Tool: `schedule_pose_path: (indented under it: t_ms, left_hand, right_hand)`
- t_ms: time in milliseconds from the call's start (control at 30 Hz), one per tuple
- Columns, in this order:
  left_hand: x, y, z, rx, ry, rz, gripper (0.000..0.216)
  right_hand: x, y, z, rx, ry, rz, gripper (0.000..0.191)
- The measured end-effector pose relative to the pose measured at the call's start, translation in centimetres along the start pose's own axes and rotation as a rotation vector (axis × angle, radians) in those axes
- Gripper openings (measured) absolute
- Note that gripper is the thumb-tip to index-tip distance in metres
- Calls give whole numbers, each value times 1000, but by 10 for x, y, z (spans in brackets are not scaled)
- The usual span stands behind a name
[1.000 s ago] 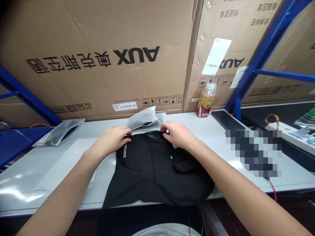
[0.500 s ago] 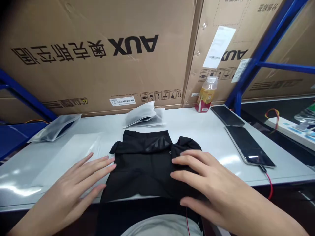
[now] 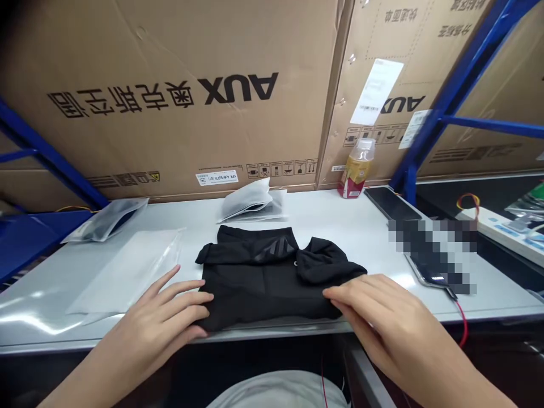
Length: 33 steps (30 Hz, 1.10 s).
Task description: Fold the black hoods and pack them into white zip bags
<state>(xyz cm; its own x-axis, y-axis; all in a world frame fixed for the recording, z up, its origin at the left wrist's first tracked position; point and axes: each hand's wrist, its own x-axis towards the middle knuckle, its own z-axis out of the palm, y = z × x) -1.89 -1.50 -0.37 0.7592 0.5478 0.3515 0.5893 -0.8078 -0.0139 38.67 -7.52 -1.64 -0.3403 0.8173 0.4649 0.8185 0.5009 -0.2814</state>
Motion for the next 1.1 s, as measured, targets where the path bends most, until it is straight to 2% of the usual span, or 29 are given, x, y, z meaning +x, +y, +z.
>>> schedule_pose_path:
  t_ms: [100,133,200,267,300,467,567,667,767,833,867,933,1033,1100]
  left_hand:
    - [15,-5,-21,-12,-38,-9,22]
    - [21,-6,-29,-11,-45,-30,20]
    - [31,-7,-40,-15,-62,-78,18]
    - [38,-7,-47,-28,-90,-101,19]
    - [39,-7,-47,-39,-107,-104,20]
    - [22,-7,-34,-102,-139,-125,23]
    - [5,-7,-26,-139,-110,-153,18]
    - [2,-10,-24,-122,-97,-180,19]
    - [20,-17,-23,12,-79,-235,26]
    - [41,-19,-20,157,-80,-284,29]
    - [52,-18,-17,222,-80,-305,29]
    - [72,-9,-8,279,-84,-322,34]
    - [91,17,12,169,-77,-183,50]
    - [97,34,27,40,-112,-58,47]
  right_hand:
    - [15,-2,-9,45,50,113,21]
    - [20,-5,-11,65,13,118,21]
    - [26,-13,-12,83,-146,58,26]
    - [25,-21,-8,22,-286,-21,43]
    - [22,-22,-4,-33,-307,-49,48]
    - [-9,-5,15,-183,-146,-146,30]
    - [-25,9,12,-150,-92,-113,34]
    - [-19,10,3,-74,-72,-51,35]
    - [12,8,3,-29,11,41,26]
    - [37,11,12,-62,54,145,20]
    - [47,15,19,-102,56,158,18]
    - [61,24,32,-137,-39,165,19]
    - [65,30,42,-96,-94,117,25]
    - [63,22,41,-61,-12,85,33]
